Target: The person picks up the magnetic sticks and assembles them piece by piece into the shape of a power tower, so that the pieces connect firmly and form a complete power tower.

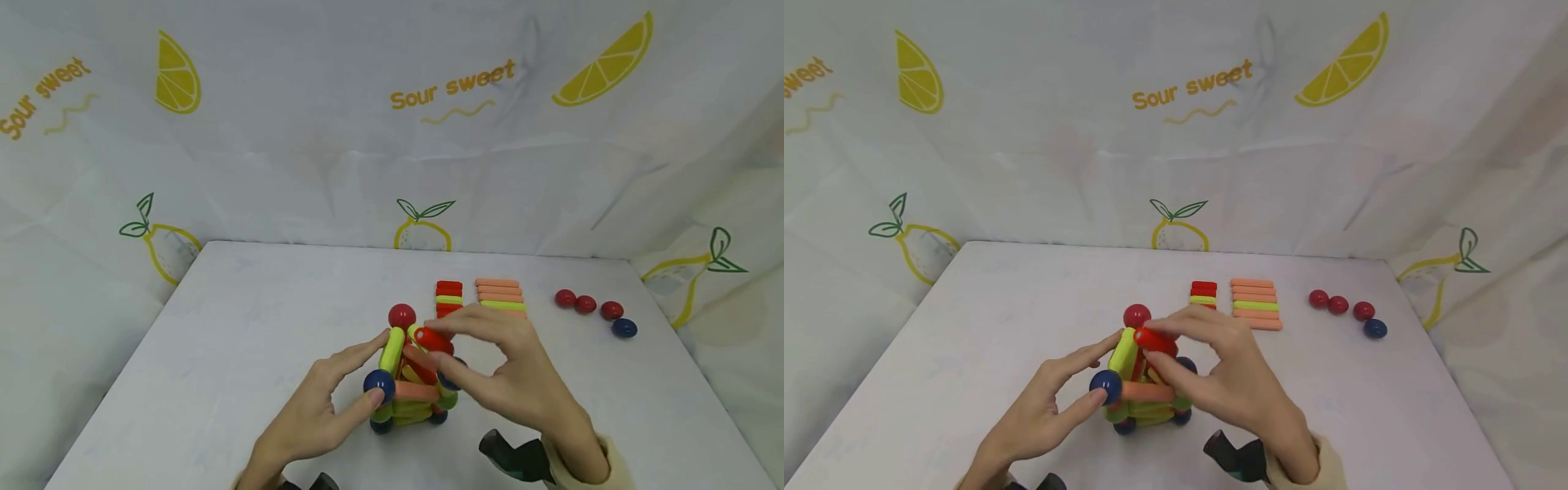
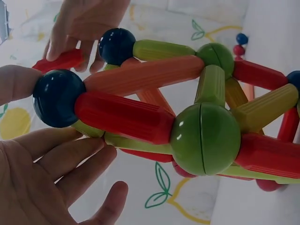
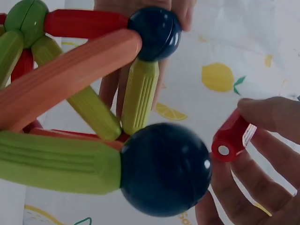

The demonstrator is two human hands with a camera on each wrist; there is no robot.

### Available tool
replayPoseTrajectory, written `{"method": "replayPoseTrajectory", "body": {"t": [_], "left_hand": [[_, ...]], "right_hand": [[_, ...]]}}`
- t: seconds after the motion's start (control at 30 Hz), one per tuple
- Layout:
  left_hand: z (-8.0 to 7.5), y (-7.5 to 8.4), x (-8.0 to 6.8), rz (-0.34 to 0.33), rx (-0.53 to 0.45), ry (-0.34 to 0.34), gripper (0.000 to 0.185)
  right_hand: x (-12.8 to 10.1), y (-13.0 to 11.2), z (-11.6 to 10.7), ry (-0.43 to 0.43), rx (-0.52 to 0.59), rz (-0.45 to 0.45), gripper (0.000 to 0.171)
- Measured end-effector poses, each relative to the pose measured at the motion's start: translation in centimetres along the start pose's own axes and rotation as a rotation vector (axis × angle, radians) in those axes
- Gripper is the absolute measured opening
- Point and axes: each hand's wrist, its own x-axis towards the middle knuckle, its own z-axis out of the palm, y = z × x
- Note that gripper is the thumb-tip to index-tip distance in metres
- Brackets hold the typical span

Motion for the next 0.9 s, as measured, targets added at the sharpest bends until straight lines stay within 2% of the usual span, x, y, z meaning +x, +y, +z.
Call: {"method": "replayPoseTrajectory", "body": {"t": [0.1,0.23,0.57,0.77,0.9], "left_hand": [[0.1,-0.1,0.1,0.009,-0.011,0.008,0.051],[0.3,-0.1,0.2,0.018,-0.013,0.047,0.045],[0.4,-0.5,0.3,0.041,-0.053,0.083,0.040],[0.3,-0.4,0.2,0.055,-0.040,0.098,0.039],[0.2,-0.4,0.2,0.058,-0.031,0.104,0.038]], "right_hand": [[-0.5,-1.2,0.1,-0.090,0.031,-0.027,0.041],[-0.9,-1.5,0.4,-0.152,-0.031,-0.024,0.042],[-0.9,-2.4,1.5,-0.207,-0.319,-0.061,0.043],[-0.9,-3.0,2.0,-0.219,-0.377,-0.011,0.041],[-0.9,-3.0,2.4,-0.223,-0.429,-0.030,0.039]]}}
